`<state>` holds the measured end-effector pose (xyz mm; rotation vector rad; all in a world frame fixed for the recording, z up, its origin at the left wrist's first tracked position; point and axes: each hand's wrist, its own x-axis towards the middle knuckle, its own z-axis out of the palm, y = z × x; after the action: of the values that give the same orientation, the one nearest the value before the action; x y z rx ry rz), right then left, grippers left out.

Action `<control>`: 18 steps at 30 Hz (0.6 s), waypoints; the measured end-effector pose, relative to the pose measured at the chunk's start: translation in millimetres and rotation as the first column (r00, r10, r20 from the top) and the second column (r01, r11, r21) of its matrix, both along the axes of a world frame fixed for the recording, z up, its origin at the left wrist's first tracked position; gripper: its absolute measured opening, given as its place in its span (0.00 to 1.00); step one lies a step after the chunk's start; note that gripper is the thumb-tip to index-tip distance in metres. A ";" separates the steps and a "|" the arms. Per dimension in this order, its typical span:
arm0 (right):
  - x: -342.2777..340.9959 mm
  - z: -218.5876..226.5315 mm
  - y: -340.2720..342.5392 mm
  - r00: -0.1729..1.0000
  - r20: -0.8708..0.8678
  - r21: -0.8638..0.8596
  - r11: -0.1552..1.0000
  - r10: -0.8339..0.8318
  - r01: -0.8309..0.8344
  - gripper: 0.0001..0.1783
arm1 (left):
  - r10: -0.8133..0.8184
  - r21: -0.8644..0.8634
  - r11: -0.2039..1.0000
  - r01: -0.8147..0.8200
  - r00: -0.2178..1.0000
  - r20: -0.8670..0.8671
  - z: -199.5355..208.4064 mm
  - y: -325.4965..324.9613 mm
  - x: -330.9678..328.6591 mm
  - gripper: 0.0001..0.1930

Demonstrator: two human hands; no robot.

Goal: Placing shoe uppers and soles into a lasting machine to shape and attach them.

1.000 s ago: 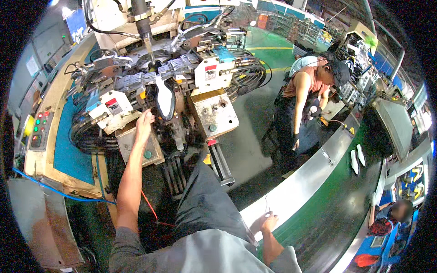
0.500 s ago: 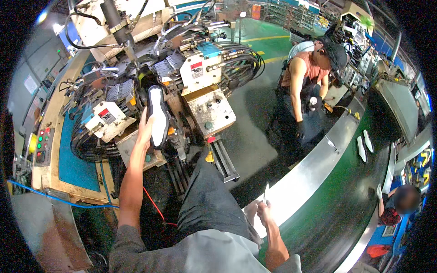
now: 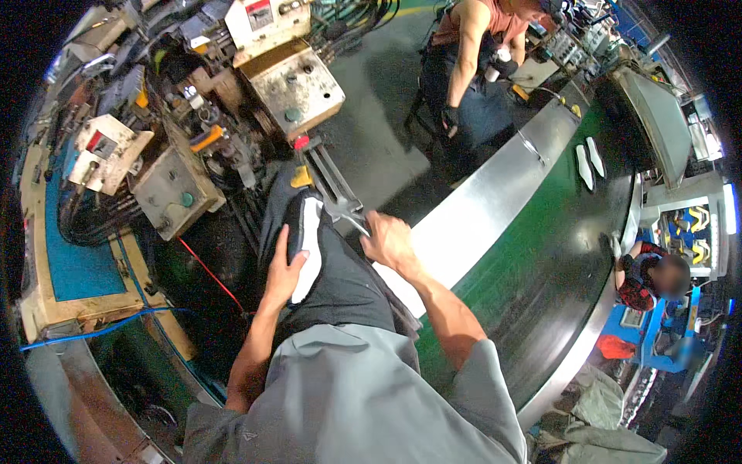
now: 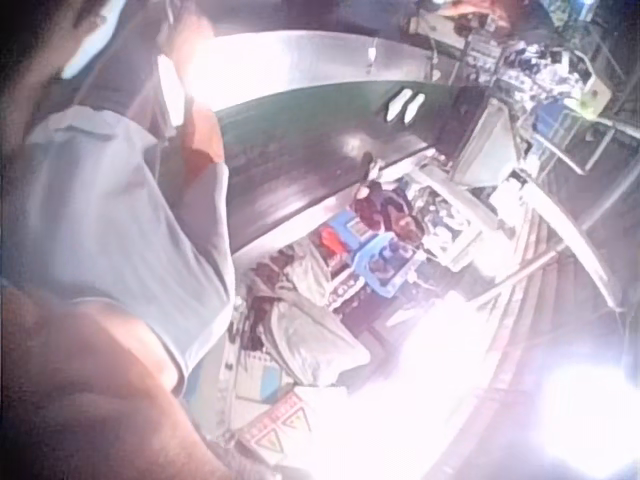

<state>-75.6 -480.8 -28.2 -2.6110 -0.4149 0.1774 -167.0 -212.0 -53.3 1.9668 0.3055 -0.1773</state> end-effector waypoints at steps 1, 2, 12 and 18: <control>6.3 10.4 4.8 0.999 0.035 0.035 0.999 -0.002 0.001 0.15 | -0.023 0.022 0.999 0.025 0.998 -0.053 -6.5 -6.3 -9.5 0.44; 10.6 19.1 9.2 0.990 0.142 0.091 0.996 0.002 -0.015 0.16 | -0.014 0.031 0.999 0.015 0.999 -0.037 -11.3 -7.8 -14.3 0.44; 35.6 -21.1 65.8 0.982 -0.188 -0.216 0.976 -0.002 -0.039 0.19 | -0.029 -0.125 0.992 0.020 0.997 -0.065 -8.1 6.0 -14.1 0.45; 32.9 -34.9 60.8 0.927 0.343 0.463 0.886 -0.153 -0.025 0.15 | -0.039 -0.175 0.984 0.033 0.999 -0.030 -7.9 2.9 -15.4 0.45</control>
<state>-42.7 -420.1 -63.1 -2.1705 -0.4332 -0.4042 -182.4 -209.1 -61.2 1.7984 0.2666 -0.2520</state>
